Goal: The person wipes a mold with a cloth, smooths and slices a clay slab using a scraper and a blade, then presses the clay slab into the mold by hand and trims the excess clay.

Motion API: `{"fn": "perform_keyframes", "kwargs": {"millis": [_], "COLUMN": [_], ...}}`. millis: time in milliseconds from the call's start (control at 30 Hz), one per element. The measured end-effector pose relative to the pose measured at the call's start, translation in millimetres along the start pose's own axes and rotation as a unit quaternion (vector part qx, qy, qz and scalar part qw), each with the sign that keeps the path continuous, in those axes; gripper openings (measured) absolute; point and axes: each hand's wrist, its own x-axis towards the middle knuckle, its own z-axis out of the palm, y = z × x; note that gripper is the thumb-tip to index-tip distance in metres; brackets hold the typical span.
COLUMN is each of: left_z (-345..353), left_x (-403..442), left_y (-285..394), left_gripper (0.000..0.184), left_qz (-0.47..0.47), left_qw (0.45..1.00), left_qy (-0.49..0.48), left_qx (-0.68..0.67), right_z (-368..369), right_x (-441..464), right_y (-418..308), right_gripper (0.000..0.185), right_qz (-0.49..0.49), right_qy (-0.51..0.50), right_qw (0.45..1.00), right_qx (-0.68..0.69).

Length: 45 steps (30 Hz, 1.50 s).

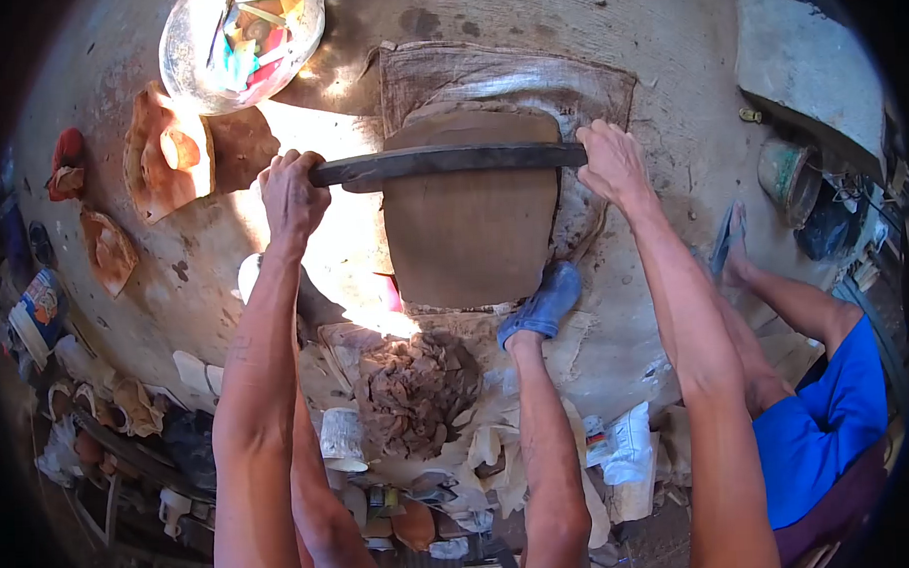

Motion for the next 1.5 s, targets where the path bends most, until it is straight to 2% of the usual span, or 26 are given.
{"fn": "perform_keyframes", "kwargs": {"millis": [33,600,1033,1167,1267,1500], "left_z": [0.2,4.9,17.4,16.5,24.8,27.4], "left_x": [-2.2,-26.8,-91.5,-112.6,-127.4,-169.2], "left_y": [1.0,10.2,29.9,39.3,38.6,49.8], "left_gripper": [0.025,0.023,0.018,0.017,0.019,0.024], "left_qz": [-0.001,-0.008,0.010,-0.005,0.017,-0.009], "left_qw": [1.000,0.999,0.999,0.998,0.999,0.996], "left_qy": [-0.003,-0.050,-0.036,-0.066,-0.037,-0.087], "left_qx": [-0.003,-0.014,-0.026,-0.024,-0.026,-0.024], "right_z": [-0.3,22.7,61.7,73.9,77.8,98.7], "right_x": [-3.9,-36.3,-105.5,-127.4,-142.7,-175.5], "right_y": [-2.1,0.8,-4.3,-7.5,-12.9,-16.4], "right_gripper": [0.031,0.032,0.034,0.034,0.032,0.034], "right_qz": [0.020,0.030,0.044,0.054,0.067,0.071], "right_qy": [-0.039,-0.055,-0.079,-0.085,-0.104,-0.119], "right_qw": [0.999,0.998,0.995,0.993,0.990,0.987], "right_qx": [-0.006,-0.001,0.046,0.064,0.069,0.079]}}
